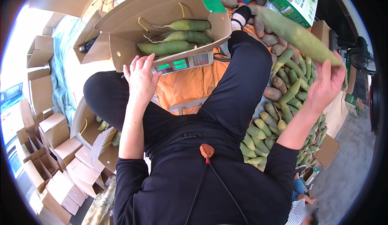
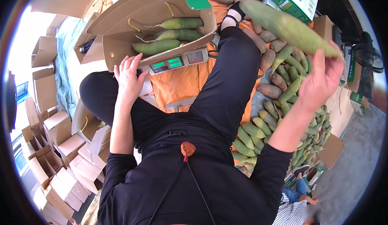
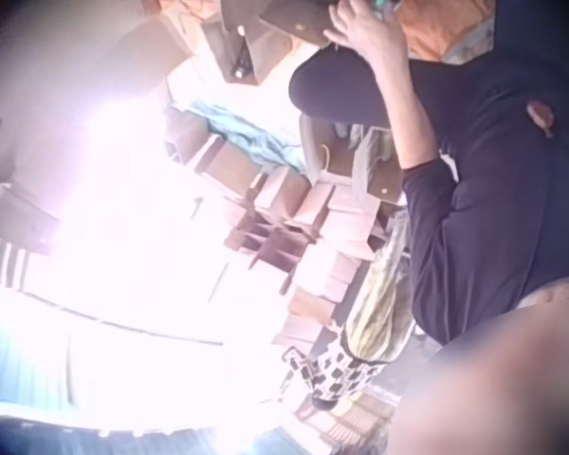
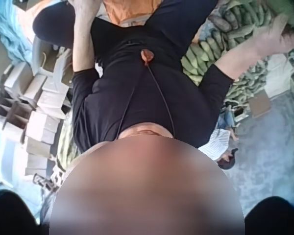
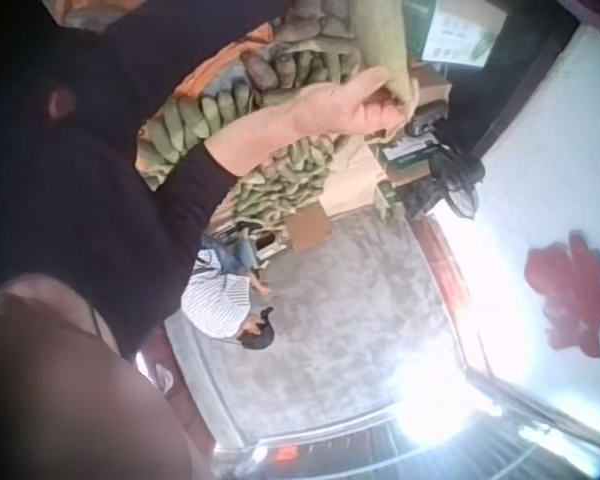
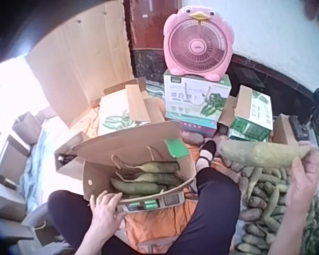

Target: Sort, weigh, and pack green produce into boxes.

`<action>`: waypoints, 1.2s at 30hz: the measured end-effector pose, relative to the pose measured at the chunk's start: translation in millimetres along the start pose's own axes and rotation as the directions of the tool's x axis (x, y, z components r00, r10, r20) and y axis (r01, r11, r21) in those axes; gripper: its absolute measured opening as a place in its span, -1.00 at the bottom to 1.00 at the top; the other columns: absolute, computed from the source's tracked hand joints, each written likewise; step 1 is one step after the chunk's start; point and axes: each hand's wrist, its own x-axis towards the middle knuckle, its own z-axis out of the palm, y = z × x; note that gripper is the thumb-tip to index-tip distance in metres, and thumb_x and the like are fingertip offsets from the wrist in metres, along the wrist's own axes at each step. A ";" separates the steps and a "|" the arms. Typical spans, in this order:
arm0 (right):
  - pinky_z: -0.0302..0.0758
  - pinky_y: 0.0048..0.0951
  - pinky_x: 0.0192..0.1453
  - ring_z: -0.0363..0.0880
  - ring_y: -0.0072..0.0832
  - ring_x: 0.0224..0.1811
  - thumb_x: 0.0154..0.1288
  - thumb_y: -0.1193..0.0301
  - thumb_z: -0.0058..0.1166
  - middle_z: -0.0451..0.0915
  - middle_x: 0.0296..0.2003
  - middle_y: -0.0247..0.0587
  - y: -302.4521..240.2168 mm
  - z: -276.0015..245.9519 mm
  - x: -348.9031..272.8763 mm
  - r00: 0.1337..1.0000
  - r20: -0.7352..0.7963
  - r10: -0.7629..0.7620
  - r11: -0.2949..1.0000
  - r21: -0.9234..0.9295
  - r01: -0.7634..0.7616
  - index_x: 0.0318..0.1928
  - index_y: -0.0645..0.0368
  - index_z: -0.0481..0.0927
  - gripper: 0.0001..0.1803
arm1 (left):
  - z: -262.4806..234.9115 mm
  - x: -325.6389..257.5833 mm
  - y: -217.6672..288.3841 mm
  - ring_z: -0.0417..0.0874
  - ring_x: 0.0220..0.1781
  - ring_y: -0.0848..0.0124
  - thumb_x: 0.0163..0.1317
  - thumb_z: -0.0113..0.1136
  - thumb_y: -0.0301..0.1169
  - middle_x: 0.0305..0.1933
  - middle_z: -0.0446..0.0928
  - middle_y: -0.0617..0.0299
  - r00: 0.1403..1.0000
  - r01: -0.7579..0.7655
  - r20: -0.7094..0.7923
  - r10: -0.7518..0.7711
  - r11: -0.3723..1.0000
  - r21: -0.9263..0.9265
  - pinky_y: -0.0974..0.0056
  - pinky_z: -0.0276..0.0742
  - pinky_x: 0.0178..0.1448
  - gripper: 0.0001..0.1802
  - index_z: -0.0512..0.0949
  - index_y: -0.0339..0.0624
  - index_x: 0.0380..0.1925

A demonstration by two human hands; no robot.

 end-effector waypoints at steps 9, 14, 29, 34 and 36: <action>0.52 -0.54 -0.01 0.56 -0.59 -0.08 0.30 0.46 0.11 0.58 -0.09 -0.28 24.5 152.2 -23.1 0.725 0.678 0.123 0.928 0.181 -0.327 0.06 0.24 0.49 -0.67 | 1.8 0.1 -2.9 0.26 0.36 0.12 0.05 0.32 -0.30 0.18 0.41 0.16 0.999 -0.025 -0.036 0.026 1.000 0.003 -0.27 -0.01 0.39 -0.36 0.38 0.04 0.19; 0.45 -0.63 -0.12 0.57 -0.66 -0.12 0.28 0.43 0.12 0.63 -0.15 -0.33 45.7 83.7 -22.6 0.787 0.522 0.328 0.939 -0.087 -0.333 -0.01 0.22 0.58 -0.72 | 11.6 0.2 -11.0 0.26 0.36 0.15 0.04 0.33 -0.28 0.19 0.41 0.16 0.998 -0.050 -0.039 0.051 0.998 0.036 -0.20 -0.01 0.41 -0.36 0.39 0.03 0.19; 0.43 -0.49 -0.49 0.51 -0.54 -0.55 0.14 0.36 0.16 0.56 -0.53 -0.34 240.1 -210.7 -284.1 0.360 -0.135 0.923 0.111 -0.804 -0.585 -0.30 0.18 0.60 -0.83 | 15.2 7.2 -10.1 0.23 0.39 0.17 0.08 0.30 -0.30 0.22 0.39 0.22 0.998 -0.021 -0.052 0.020 0.999 -0.028 -0.22 -0.14 0.44 -0.38 0.39 0.10 0.20; 0.47 -0.31 -0.40 0.56 -0.51 -0.45 0.21 0.40 0.05 0.54 -0.46 -0.38 222.5 -190.5 -341.4 0.022 -0.240 0.970 -0.133 -0.609 -0.782 -0.16 0.02 0.54 -0.83 | 5.9 4.4 -13.8 0.31 0.34 0.15 0.12 0.24 -0.28 0.18 0.44 0.16 0.992 -0.027 -0.120 0.026 1.000 -0.003 -0.11 -0.01 0.41 -0.45 0.43 0.06 0.17; 0.47 -0.28 -0.38 0.54 -0.53 -0.45 0.22 0.39 0.04 0.52 -0.48 -0.42 217.1 -178.6 -351.5 -0.012 -0.233 0.972 -0.148 -0.573 -0.806 -0.17 0.00 0.52 -0.85 | 4.8 4.2 -15.1 0.32 0.34 0.14 0.13 0.24 -0.28 0.17 0.45 0.15 0.992 -0.022 -0.123 0.022 1.000 -0.001 -0.09 0.00 0.40 -0.46 0.44 0.05 0.17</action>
